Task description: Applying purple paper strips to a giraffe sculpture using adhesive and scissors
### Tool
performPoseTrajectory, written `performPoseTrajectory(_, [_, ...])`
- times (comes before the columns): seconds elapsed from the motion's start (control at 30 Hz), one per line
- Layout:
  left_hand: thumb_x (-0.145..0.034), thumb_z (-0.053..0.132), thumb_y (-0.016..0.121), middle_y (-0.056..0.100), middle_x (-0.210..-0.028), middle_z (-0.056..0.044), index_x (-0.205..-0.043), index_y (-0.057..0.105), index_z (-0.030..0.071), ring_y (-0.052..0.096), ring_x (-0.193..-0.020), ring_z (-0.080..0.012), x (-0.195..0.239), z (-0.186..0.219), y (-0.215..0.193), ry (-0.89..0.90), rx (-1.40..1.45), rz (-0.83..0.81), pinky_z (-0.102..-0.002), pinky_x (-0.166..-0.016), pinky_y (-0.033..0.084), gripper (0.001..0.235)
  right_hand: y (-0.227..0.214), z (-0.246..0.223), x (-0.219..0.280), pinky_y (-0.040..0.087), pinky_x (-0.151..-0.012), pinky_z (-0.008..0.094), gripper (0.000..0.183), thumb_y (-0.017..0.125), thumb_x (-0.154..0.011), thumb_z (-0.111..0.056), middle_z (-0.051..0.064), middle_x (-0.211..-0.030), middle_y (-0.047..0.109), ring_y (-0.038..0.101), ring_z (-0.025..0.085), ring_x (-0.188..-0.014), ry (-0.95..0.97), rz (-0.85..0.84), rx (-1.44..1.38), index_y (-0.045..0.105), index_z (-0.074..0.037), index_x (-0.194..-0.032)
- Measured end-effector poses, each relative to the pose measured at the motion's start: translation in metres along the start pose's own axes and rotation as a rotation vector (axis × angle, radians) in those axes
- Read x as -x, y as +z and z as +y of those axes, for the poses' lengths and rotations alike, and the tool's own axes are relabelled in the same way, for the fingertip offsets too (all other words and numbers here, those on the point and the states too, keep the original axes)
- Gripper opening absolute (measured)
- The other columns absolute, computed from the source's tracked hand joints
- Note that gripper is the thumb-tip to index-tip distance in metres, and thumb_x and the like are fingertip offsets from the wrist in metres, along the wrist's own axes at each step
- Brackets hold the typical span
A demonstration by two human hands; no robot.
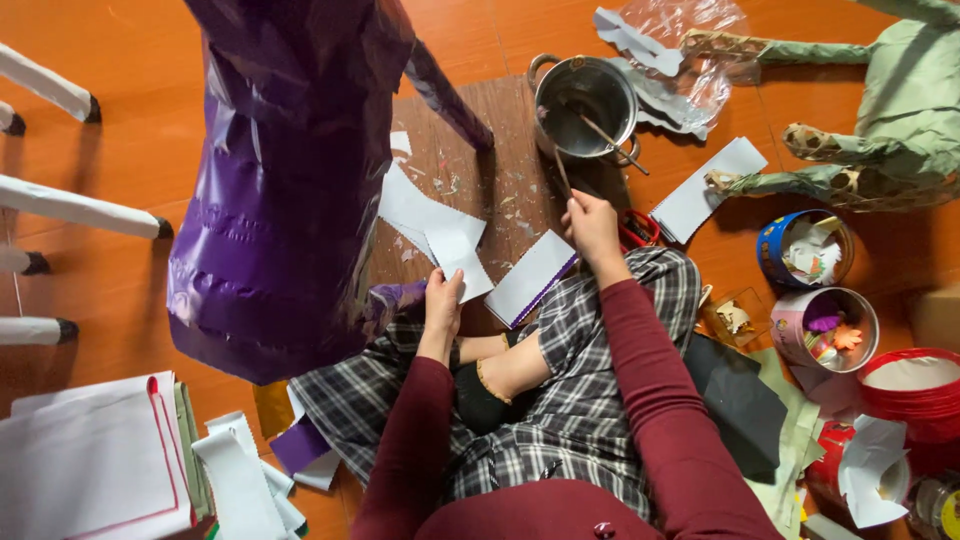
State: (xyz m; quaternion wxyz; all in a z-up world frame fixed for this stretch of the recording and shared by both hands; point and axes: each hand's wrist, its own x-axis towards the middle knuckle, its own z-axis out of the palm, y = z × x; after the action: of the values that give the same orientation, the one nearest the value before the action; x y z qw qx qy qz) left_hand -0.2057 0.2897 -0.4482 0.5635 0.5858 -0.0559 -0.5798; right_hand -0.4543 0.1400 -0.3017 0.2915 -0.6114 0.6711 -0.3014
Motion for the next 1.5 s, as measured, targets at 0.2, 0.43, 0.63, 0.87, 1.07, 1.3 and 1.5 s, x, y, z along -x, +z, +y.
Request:
performPoseTrajectory(0.2, [-0.093,0.019,0.072,0.065,-0.113,-0.013,-0.12,0.054,0.011,0.064,-0.099,-0.0237,-0.008,-0.015,0.004,-0.106,0.059,0.008,-0.053,-0.085,0.056,0.033,0.0,0.02,-0.031,0.045,-0.03,0.021,0.025,0.054,-0.096,-0.027,0.006,-0.064,0.059,0.055,0.011,-0.048,0.484,-0.233,-0.462,0.073,-0.012,-0.103])
performPoseTrajectory(0.43, [-0.09,0.015,0.073,0.071,-0.104,-0.013,-0.118,0.061,0.006,0.07,-0.09,-0.0204,-0.009,-0.027,0.002,-0.064,0.091,0.023,-0.045,-0.078,0.06,0.032,-0.016,-0.026,0.044,0.04,-0.03,0.023,0.028,0.048,-0.102,-0.022,0.016,-0.062,0.065,0.058,0.016,-0.039,0.309,-0.469,-0.441,0.063,-0.01,-0.123])
performPoseTrajectory(0.63, [-0.09,0.014,0.072,0.073,-0.098,-0.017,-0.116,0.065,0.001,0.073,-0.085,-0.0219,0.004,-0.022,0.011,-0.104,0.205,0.057,-0.042,-0.076,0.061,0.03,0.007,-0.061,0.079,0.055,-0.07,0.044,0.037,0.053,-0.096,-0.023,0.009,-0.072,0.071,0.068,0.034,-0.073,-0.1,-0.686,0.357,0.061,-0.039,-0.128])
performPoseTrajectory(0.87, [-0.082,0.012,0.076,0.067,-0.095,-0.01,-0.113,0.066,-0.002,0.065,-0.086,-0.0191,-0.013,-0.039,0.005,-0.263,0.241,0.177,-0.044,-0.08,0.056,0.035,0.054,-0.064,0.078,0.058,-0.071,0.049,0.041,0.046,-0.097,-0.022,0.01,-0.071,0.068,0.07,0.036,-0.073,-0.403,-0.606,0.683,0.058,-0.042,-0.132])
performPoseTrajectory(1.07, [-0.084,-0.001,0.066,0.055,-0.113,-0.031,-0.126,0.047,-0.019,0.062,-0.103,-0.0455,-0.021,-0.04,-0.002,-0.352,0.364,0.18,-0.07,-0.078,0.05,0.05,-0.008,-0.071,0.128,0.057,-0.061,0.045,0.035,0.052,-0.095,-0.018,0.012,-0.079,0.065,0.069,0.035,-0.066,-0.471,-0.501,0.741,0.061,-0.027,-0.127])
performPoseTrajectory(1.3, [-0.088,0.001,0.059,0.051,-0.114,-0.028,-0.131,0.037,-0.017,0.061,-0.1,-0.0507,-0.044,-0.067,-0.014,-0.418,0.411,0.123,-0.078,-0.074,0.047,0.052,-0.047,-0.074,0.19,0.056,-0.064,0.054,0.036,0.055,-0.089,-0.02,0.015,-0.08,0.061,0.067,0.042,-0.071,-0.254,-0.671,0.695,0.067,-0.025,-0.123])
performPoseTrajectory(1.5, [-0.089,0.004,0.056,0.051,-0.117,-0.03,-0.132,0.035,-0.013,0.061,-0.101,-0.0542,0.014,0.01,0.014,-0.438,0.406,0.082,-0.08,-0.075,0.045,0.05,-0.061,-0.062,0.188,0.056,-0.07,0.055,0.041,0.049,-0.091,-0.019,0.015,-0.082,0.065,0.069,0.042,-0.079,-0.15,-0.725,0.683,0.063,-0.032,-0.127])
